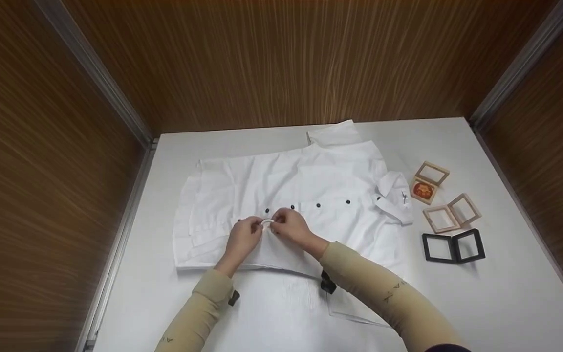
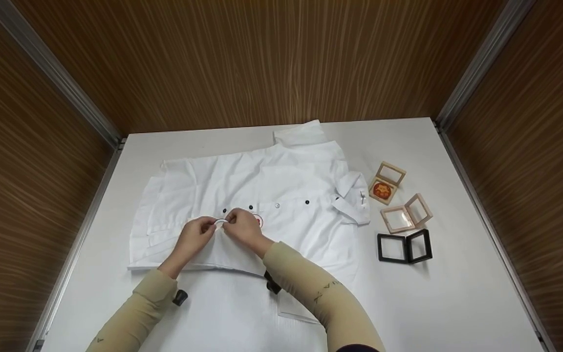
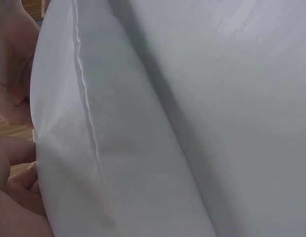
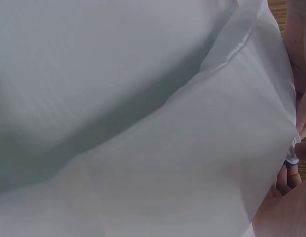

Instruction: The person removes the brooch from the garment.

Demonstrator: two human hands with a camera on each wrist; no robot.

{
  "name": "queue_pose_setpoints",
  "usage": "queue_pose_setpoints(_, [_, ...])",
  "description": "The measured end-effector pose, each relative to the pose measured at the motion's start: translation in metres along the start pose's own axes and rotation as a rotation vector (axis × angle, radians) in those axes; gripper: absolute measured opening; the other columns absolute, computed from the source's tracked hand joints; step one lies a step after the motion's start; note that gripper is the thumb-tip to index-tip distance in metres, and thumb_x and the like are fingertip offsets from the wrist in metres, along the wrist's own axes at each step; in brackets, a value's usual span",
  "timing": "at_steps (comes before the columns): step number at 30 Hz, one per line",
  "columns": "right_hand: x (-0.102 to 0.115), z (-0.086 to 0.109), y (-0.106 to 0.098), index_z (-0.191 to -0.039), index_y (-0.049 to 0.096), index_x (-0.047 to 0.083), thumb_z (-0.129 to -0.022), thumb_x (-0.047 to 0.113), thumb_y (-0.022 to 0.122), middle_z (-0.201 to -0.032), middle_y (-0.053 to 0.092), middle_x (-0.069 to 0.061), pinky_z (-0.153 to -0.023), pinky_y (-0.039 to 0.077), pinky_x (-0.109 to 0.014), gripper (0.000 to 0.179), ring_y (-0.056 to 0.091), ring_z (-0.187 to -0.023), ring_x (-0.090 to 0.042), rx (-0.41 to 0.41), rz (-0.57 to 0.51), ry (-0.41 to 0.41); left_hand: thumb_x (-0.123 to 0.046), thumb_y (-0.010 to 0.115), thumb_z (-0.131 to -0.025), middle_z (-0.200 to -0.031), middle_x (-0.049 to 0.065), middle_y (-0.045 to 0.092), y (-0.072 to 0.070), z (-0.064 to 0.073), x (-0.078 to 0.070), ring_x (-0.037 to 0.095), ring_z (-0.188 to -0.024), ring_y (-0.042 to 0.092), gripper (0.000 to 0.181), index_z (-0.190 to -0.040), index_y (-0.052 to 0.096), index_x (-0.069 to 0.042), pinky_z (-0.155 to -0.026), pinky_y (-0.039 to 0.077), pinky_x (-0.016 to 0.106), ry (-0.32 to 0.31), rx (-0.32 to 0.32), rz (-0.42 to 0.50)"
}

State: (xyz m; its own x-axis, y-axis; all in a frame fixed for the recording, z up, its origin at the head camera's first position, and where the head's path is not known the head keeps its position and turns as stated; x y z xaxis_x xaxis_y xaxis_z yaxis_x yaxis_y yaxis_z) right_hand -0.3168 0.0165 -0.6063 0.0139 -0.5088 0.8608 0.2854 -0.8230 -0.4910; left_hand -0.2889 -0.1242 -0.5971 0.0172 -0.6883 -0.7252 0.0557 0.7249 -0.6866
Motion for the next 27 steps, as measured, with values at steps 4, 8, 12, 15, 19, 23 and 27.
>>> queue_pose_setpoints(4, [-0.0028, 0.0001, 0.0013, -0.096, 0.072, 0.001, -0.092, 0.008, 0.07, -0.078, 0.07, -0.005, -0.06, 0.043, -0.016, 0.008, 0.055, -0.065, -0.006, 0.013, -0.026, 0.031, -0.007, 0.071, -0.099, -0.098, 0.014, 0.077, 0.0001, -0.0009, 0.0009, 0.026, -0.09, 0.07, 0.02, -0.117, 0.076, 0.0, -0.088, 0.059, 0.045, 0.003, 0.014, 0.002])
queue_pose_setpoints(8, [-0.0026, -0.0012, 0.0026, -0.1, 0.073, -0.001, -0.096, 0.006, 0.071, -0.084, 0.074, -0.01, -0.062, 0.045, -0.015, 0.009, 0.057, -0.067, -0.007, 0.025, -0.025, 0.041, -0.007, 0.074, -0.098, -0.096, 0.012, 0.076, -0.0005, -0.0025, 0.0028, 0.024, -0.089, 0.069, 0.019, -0.115, 0.077, -0.001, -0.083, 0.06, 0.04, 0.004, 0.007, 0.014])
queue_pose_setpoints(12, [-0.0004, -0.0021, 0.0031, -0.108, 0.077, -0.003, -0.096, 0.007, 0.072, -0.093, 0.077, -0.015, -0.067, 0.048, -0.019, 0.017, 0.062, -0.075, -0.011, 0.03, 0.002, 0.034, -0.007, 0.075, -0.096, -0.091, 0.009, 0.073, -0.0008, -0.0034, 0.0038, 0.019, -0.082, 0.064, 0.018, -0.113, 0.078, -0.001, -0.076, 0.056, 0.034, 0.002, -0.009, 0.034])
queue_pose_setpoints(15, [0.0014, -0.0015, 0.0028, -0.11, 0.078, -0.002, -0.094, 0.011, 0.074, -0.095, 0.078, -0.016, -0.071, 0.05, -0.022, 0.021, 0.064, -0.079, -0.014, 0.031, 0.031, 0.025, -0.007, 0.076, -0.095, -0.086, 0.006, 0.069, -0.001, -0.0032, 0.0039, 0.016, -0.078, 0.059, 0.017, -0.111, 0.078, 0.0, -0.073, 0.052, 0.03, -0.007, -0.021, 0.041])
queue_pose_setpoints(19, [0.001, -0.0011, 0.0024, -0.108, 0.079, -0.003, -0.093, 0.014, 0.075, -0.095, 0.078, -0.016, -0.071, 0.05, -0.022, 0.022, 0.064, -0.078, -0.014, 0.032, 0.051, 0.032, -0.008, 0.076, -0.093, -0.083, 0.005, 0.069, -0.0023, -0.0029, 0.0027, 0.015, -0.076, 0.059, 0.016, -0.107, 0.078, 0.0, -0.071, 0.051, 0.029, -0.006, -0.039, 0.036])
queue_pose_setpoints(23, [-0.001, -0.0016, 0.0018, -0.107, 0.079, -0.003, -0.093, 0.015, 0.075, -0.094, 0.078, -0.016, -0.071, 0.05, -0.022, 0.023, 0.064, -0.078, -0.015, 0.03, 0.054, 0.055, -0.008, 0.075, -0.094, -0.083, 0.006, 0.069, -0.0016, -0.0036, 0.0015, 0.016, -0.076, 0.059, 0.015, -0.105, 0.077, 0.001, -0.071, 0.051, 0.031, -0.002, -0.041, 0.031])
queue_pose_setpoints(27, [-0.0018, -0.0023, 0.0016, -0.106, 0.079, -0.003, -0.092, 0.014, 0.075, -0.094, 0.078, -0.016, -0.073, 0.051, -0.025, 0.023, 0.065, -0.08, -0.018, 0.019, 0.075, 0.054, -0.009, 0.075, -0.095, -0.085, 0.007, 0.071, -0.0008, -0.0045, 0.0014, 0.016, -0.077, 0.06, 0.015, -0.105, 0.078, 0.001, -0.072, 0.053, 0.031, -0.001, -0.039, 0.025])
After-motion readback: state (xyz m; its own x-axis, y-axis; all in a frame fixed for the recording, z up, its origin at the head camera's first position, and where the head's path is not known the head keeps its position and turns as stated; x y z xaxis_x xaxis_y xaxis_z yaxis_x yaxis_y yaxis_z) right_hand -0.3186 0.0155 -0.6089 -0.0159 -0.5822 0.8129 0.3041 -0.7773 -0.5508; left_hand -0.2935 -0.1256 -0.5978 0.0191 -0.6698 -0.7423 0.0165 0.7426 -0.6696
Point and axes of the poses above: each hand's wrist, its own z-axis away from the middle knuckle, its own y-axis out of the palm, x = y × z, the point moved 10 cm from there along -z, towards the middle knuckle
